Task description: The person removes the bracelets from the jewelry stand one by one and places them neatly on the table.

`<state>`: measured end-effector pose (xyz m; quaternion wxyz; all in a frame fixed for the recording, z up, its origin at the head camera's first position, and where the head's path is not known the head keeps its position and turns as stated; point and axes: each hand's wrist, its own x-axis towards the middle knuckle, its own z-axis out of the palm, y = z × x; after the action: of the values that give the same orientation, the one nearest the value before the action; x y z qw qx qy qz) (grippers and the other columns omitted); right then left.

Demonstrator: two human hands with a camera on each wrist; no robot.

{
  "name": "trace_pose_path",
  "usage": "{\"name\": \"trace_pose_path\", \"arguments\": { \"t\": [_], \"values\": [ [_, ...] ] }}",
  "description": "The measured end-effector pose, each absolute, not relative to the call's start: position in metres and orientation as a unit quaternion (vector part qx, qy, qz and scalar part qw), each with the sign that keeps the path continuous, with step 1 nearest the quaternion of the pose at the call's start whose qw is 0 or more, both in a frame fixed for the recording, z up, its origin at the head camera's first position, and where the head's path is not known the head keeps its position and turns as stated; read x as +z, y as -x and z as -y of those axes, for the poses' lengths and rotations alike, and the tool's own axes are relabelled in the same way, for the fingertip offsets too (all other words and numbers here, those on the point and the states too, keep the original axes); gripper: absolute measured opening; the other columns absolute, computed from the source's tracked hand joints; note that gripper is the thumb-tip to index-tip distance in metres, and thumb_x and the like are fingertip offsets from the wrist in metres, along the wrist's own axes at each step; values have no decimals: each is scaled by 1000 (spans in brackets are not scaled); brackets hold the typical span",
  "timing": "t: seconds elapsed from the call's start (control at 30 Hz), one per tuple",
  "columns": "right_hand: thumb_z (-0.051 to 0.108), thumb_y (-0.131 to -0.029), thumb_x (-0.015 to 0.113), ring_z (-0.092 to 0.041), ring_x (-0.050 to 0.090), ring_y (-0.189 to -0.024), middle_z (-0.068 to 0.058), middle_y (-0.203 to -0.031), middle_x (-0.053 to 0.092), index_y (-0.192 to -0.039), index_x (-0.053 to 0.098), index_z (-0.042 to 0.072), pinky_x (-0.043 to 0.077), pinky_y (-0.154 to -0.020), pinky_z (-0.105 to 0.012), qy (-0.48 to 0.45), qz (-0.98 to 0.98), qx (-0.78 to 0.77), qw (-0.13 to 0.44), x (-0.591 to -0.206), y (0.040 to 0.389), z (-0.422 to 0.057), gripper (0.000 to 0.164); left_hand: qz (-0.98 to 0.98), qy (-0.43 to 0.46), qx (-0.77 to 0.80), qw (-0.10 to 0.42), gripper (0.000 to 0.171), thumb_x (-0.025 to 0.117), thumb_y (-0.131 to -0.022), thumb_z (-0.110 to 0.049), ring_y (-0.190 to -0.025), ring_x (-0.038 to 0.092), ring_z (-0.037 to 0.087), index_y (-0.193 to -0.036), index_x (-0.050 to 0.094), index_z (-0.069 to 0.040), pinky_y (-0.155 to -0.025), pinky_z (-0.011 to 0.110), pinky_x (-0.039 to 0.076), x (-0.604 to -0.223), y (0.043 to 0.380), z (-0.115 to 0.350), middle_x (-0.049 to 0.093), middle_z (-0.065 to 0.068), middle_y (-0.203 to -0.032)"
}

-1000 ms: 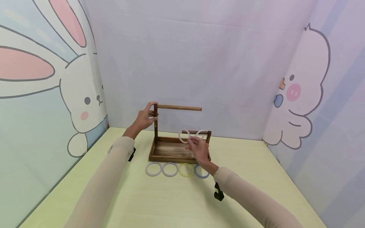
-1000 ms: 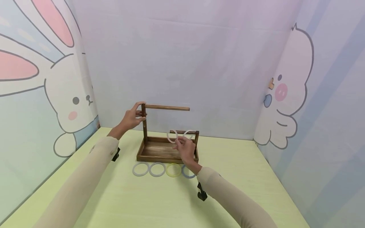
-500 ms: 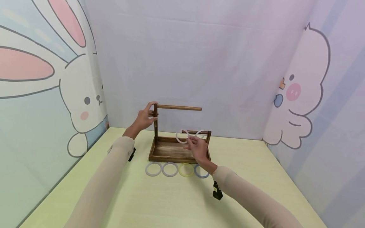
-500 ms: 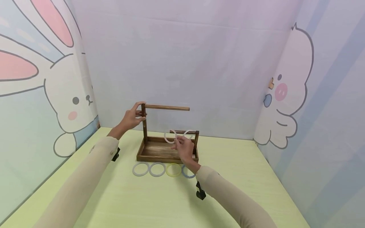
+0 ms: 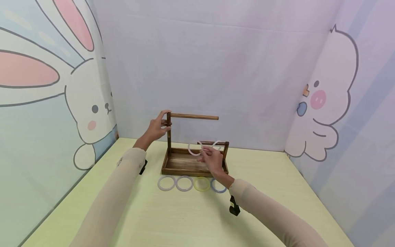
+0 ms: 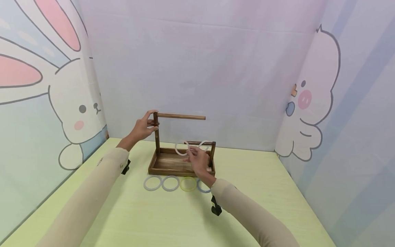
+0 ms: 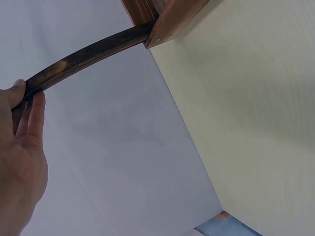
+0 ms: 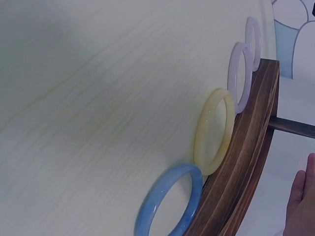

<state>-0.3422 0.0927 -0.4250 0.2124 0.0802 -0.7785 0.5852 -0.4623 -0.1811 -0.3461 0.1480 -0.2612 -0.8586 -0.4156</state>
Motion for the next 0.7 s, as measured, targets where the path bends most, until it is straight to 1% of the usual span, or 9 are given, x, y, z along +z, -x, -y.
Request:
{"name": "trace_pose_path", "arguments": {
  "t": [0.07,0.13,0.23,0.37,0.47,0.5,0.53,0.7],
  "values": [
    [5,-99,71,-43,75,-71,-23,-100,77,-121,74,-2,62,-68,-53,-76,780,587,206,-424,341,-92,23,858,262,-415,149,77,70,-97,4,-121,67,40,-157,33,-25,-94,57,57,-346,463,180,72,24,-123],
    [5,-98,72,-36,76,-68,-22,-100,77,-120,75,-2,63,-65,-48,-74,785,580,204,-423,341,-91,22,858,261,-416,149,77,70,-97,4,-121,67,41,-157,33,-26,-95,58,56,-346,463,180,71,24,-124],
    [5,-98,72,-32,76,-66,-20,-100,78,-118,76,-1,63,-63,-42,-74,792,573,197,-422,339,-91,21,859,260,-415,150,77,70,-97,4,-121,66,41,-157,33,-27,-95,58,56,-346,463,179,71,24,-124],
    [4,-99,71,-35,77,-69,-20,-100,78,-118,76,-1,64,-66,-44,-78,791,579,179,-421,334,-89,20,859,260,-414,150,76,70,-97,3,-122,66,41,-157,33,-27,-95,58,56,-346,463,178,71,23,-124],
    [6,-99,71,-32,77,-68,-18,-102,78,-119,76,0,63,-67,-46,-78,788,588,162,-420,330,-89,21,859,263,-412,151,76,70,-98,3,-122,66,41,-158,33,-25,-94,57,57,-346,463,178,71,24,-124],
    [6,-99,71,-30,77,-67,-19,-102,78,-119,75,1,64,-66,-44,-82,788,590,157,-420,329,-89,21,859,265,-412,152,76,70,-97,3,-122,66,41,-158,32,-24,-94,58,57,-346,463,178,71,24,-124],
    [6,-100,71,-28,77,-67,-18,-103,78,-120,75,2,63,-64,-45,-83,788,590,152,-420,328,-89,21,858,266,-411,154,76,70,-97,4,-121,66,41,-158,32,-23,-92,58,57,-346,462,178,71,24,-124],
    [10,-99,72,-32,77,-69,-16,-105,78,-123,75,5,61,-65,-55,-100,782,601,129,-424,324,-88,24,858,267,-409,156,77,71,-97,3,-121,67,41,-159,32,-24,-87,57,59,-347,461,180,71,24,-125]
  ]
}}
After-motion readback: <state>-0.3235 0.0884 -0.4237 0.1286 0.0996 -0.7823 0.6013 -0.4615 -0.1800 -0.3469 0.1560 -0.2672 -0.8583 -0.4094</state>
